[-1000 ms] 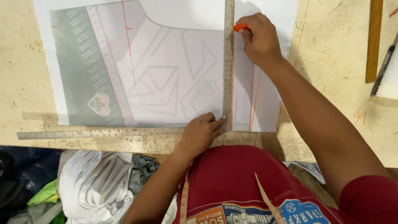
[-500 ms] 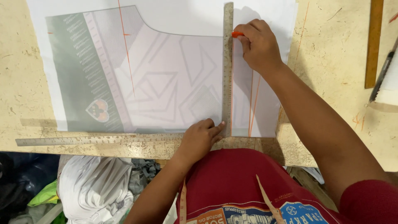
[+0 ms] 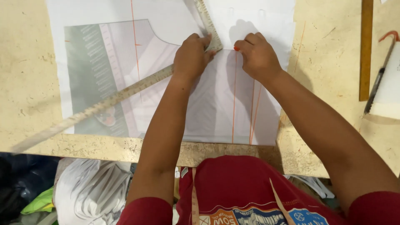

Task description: Using a ruler and marking tool to trace a garment pattern onto fabric on a cutting table.

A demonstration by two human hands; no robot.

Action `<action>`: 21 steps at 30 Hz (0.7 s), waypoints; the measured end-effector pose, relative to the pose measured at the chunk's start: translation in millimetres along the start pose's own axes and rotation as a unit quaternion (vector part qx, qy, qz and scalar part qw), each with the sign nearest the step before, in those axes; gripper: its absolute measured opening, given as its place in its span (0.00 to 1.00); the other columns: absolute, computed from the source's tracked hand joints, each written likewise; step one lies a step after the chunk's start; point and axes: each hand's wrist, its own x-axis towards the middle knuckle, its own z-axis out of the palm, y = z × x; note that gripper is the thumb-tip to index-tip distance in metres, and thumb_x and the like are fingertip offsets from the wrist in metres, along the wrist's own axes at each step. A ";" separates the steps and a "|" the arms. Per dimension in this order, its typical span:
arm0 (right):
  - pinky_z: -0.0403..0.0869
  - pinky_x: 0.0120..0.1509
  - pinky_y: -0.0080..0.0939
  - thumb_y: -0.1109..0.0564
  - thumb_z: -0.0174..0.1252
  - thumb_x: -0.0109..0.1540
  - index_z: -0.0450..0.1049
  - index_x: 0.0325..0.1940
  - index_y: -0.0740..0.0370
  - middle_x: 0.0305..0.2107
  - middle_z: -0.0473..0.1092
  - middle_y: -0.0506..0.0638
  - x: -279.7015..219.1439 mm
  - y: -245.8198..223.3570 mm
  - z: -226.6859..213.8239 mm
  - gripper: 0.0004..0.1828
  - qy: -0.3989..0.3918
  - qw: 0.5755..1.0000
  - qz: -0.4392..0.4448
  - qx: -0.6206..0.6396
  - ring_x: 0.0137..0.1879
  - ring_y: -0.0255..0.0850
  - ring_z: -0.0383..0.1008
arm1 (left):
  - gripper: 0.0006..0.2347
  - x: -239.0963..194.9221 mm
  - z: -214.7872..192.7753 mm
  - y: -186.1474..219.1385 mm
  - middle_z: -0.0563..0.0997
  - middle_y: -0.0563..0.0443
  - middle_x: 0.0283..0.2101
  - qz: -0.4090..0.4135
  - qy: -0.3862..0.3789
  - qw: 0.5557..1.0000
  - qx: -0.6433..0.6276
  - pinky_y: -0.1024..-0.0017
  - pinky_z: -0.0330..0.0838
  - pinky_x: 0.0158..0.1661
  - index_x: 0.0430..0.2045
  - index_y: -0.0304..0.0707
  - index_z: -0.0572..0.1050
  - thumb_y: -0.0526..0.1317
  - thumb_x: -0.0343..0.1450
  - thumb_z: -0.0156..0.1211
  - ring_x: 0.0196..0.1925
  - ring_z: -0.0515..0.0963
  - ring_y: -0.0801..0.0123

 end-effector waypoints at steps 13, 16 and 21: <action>0.59 0.75 0.57 0.46 0.63 0.63 0.79 0.40 0.56 0.71 0.58 0.68 -24.6 -176.0 -102.6 0.12 -0.073 0.841 0.046 0.535 0.74 0.62 0.59 | 0.13 25.7 -112.2 -8.9 0.80 0.38 0.36 0.066 0.240 0.959 0.134 0.46 0.68 0.33 0.35 0.39 0.74 0.50 0.76 0.60 0.36 0.79 0.40; 0.49 0.83 0.57 0.49 0.65 0.64 0.79 0.44 0.54 0.78 0.46 0.63 -12.9 -205.1 -93.9 0.09 -0.113 0.752 -0.037 0.648 0.83 0.58 0.47 | 0.13 28.8 -128.8 -35.4 0.81 0.40 0.35 0.015 0.290 0.951 0.104 0.48 0.70 0.33 0.34 0.39 0.74 0.50 0.74 0.62 0.36 0.80 0.44; 0.77 0.59 0.47 0.62 0.62 0.65 0.77 0.46 0.67 0.47 0.76 0.62 -34.3 -193.3 -92.6 0.07 -0.082 0.663 0.050 0.743 0.51 0.45 0.78 | 0.13 28.3 -153.5 -88.1 0.82 0.43 0.34 -0.074 0.373 0.923 0.054 0.52 0.72 0.34 0.32 0.39 0.73 0.50 0.70 0.65 0.34 0.82 0.50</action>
